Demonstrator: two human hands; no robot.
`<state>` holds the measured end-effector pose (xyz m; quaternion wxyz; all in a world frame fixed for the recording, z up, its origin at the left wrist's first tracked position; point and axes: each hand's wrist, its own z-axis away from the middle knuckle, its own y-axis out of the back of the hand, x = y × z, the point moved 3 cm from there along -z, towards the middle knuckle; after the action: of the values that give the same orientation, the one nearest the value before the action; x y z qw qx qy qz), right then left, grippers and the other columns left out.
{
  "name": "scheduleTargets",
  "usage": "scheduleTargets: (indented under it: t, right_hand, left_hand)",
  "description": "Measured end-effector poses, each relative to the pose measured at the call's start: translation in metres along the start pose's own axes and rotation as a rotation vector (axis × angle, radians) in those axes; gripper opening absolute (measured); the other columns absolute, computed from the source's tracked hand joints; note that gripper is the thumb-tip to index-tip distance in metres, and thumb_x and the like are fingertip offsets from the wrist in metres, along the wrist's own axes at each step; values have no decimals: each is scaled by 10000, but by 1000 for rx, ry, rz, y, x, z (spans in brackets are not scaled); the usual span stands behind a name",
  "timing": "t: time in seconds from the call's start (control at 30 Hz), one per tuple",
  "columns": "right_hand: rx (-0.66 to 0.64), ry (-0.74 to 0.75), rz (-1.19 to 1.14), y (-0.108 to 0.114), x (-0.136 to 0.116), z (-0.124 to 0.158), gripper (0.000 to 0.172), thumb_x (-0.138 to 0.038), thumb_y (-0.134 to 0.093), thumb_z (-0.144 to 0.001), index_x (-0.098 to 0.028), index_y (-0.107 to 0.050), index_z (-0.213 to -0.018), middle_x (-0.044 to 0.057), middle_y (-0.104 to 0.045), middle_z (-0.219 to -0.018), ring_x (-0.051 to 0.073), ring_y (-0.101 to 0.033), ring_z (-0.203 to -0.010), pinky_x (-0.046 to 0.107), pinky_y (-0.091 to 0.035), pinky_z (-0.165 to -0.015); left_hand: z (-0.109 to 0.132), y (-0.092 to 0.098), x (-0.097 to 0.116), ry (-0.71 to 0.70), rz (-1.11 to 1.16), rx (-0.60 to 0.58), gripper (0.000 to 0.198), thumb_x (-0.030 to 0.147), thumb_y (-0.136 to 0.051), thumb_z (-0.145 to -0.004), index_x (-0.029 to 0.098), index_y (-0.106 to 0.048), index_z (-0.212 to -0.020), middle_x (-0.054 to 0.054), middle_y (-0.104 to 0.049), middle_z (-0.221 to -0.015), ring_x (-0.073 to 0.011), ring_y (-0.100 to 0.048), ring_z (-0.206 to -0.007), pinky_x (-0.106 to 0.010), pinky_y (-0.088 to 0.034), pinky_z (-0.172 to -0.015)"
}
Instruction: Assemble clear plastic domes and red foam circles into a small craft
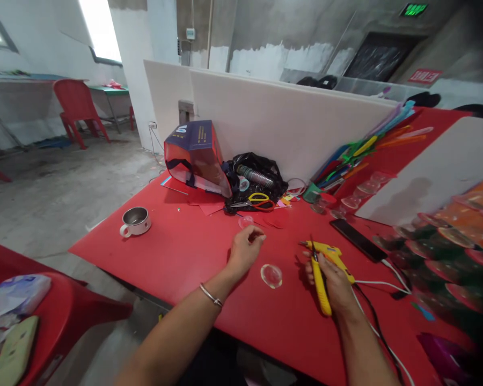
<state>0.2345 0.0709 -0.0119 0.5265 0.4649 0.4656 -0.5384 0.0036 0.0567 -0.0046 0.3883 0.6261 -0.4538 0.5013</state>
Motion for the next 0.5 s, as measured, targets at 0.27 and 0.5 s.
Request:
scheduleTargets:
  t: [0.27, 0.5]
  right_hand:
    - [-23, -2, 1, 4, 3, -1, 561, -674, -708, -697, -176, -692, -953, -3, -583, -613, 110, -498, -447, 239, -426, -398]
    - [-35, -2, -22, 7, 4, -4, 588, -690, -721, -680, -169, -705, -952, -10, -590, -623, 93, -507, -477, 215, -423, -431]
  left_hand:
    - [5, 7, 17, -100, -20, -6, 397, 482, -615, -831, 176, -602, -577, -11, -548, -745, -130, -523, -697, -252, -419, -637]
    - [11, 5, 25, -93, -11, -204, 313, 432, -664, -790, 174, -623, -618, 3, -542, -688, -113, -507, -597, -254, -413, -593]
